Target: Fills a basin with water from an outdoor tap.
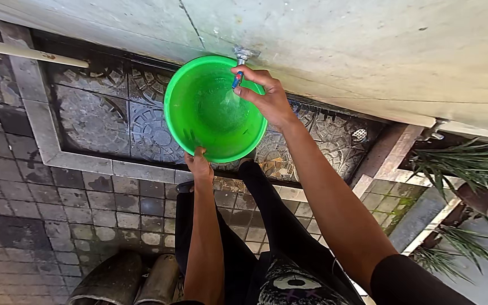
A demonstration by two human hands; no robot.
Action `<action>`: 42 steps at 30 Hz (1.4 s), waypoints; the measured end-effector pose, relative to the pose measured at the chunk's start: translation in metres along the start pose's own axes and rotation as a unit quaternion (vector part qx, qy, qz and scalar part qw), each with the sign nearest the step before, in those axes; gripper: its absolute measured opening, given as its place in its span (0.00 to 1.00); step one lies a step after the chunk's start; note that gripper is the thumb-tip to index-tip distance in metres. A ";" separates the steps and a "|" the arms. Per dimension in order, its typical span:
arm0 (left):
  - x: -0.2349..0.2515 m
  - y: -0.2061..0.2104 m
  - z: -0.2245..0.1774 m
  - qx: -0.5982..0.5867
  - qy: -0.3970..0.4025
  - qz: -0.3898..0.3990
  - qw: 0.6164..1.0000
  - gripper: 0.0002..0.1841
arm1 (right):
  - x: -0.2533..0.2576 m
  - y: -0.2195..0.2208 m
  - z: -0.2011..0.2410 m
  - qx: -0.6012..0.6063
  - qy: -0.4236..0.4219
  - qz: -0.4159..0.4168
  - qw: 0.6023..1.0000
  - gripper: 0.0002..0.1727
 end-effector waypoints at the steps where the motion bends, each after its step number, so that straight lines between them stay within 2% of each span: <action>1: 0.000 0.000 -0.001 0.002 0.004 0.005 1.000 0.17 | 0.001 0.000 0.000 -0.001 -0.002 0.000 1.000 0.23; 4: 0.001 0.000 -0.003 0.010 0.006 0.008 1.000 0.18 | 0.001 0.002 -0.001 -0.022 0.003 -0.001 1.000 0.23; 11: -0.002 -0.001 -0.004 0.019 0.003 0.000 1.000 0.20 | 0.000 0.003 0.003 -0.013 -0.048 -0.028 0.998 0.21; 12: -0.007 -0.001 0.000 0.035 -0.003 -0.006 0.999 0.22 | -0.004 0.001 0.007 -0.026 -0.050 -0.020 0.998 0.22; 16: 0.006 -0.013 0.006 0.040 0.000 -0.028 0.999 0.22 | -0.012 0.009 0.012 -0.040 -0.058 0.001 0.998 0.25; 19: 0.010 -0.011 -0.016 0.016 0.004 -0.025 1.000 0.20 | -0.009 0.014 0.009 -0.052 -0.088 -0.093 0.990 0.25; 22: 0.007 -0.010 -0.025 -0.003 0.010 -0.012 1.000 0.19 | -0.023 0.020 0.025 -0.074 -0.127 -0.221 0.964 0.20; 24: 0.009 -0.010 -0.033 -0.017 0.009 -0.004 1.000 0.20 | -0.027 0.023 0.031 -0.073 -0.134 -0.276 0.949 0.17; 29: 0.008 -0.018 -0.043 -0.035 0.009 0.010 0.999 0.18 | -0.037 0.028 0.036 -0.039 -0.050 -0.351 0.934 0.18; 34: 0.008 -0.031 -0.044 -0.043 0.010 0.009 0.999 0.19 | -0.040 0.032 0.036 0.006 -0.019 -0.358 0.934 0.20; 39: 0.008 -0.048 -0.042 -0.055 0.001 0.002 0.998 0.20 | -0.038 0.041 0.033 0.096 -0.011 -0.325 0.941 0.19; 42: 0.006 -0.056 -0.038 -0.062 0.007 0.006 0.998 0.20 | -0.038 0.044 0.033 0.105 -0.003 -0.315 0.943 0.19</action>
Point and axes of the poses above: each hand's wrist, its own x-axis towards the middle knuckle, its own y-axis out of the palm, z = x × y, the point moved 10 cm from there along x, towards the middle knuckle, and after that the axes turned 1 degree about -x, right-handed, at the moved point
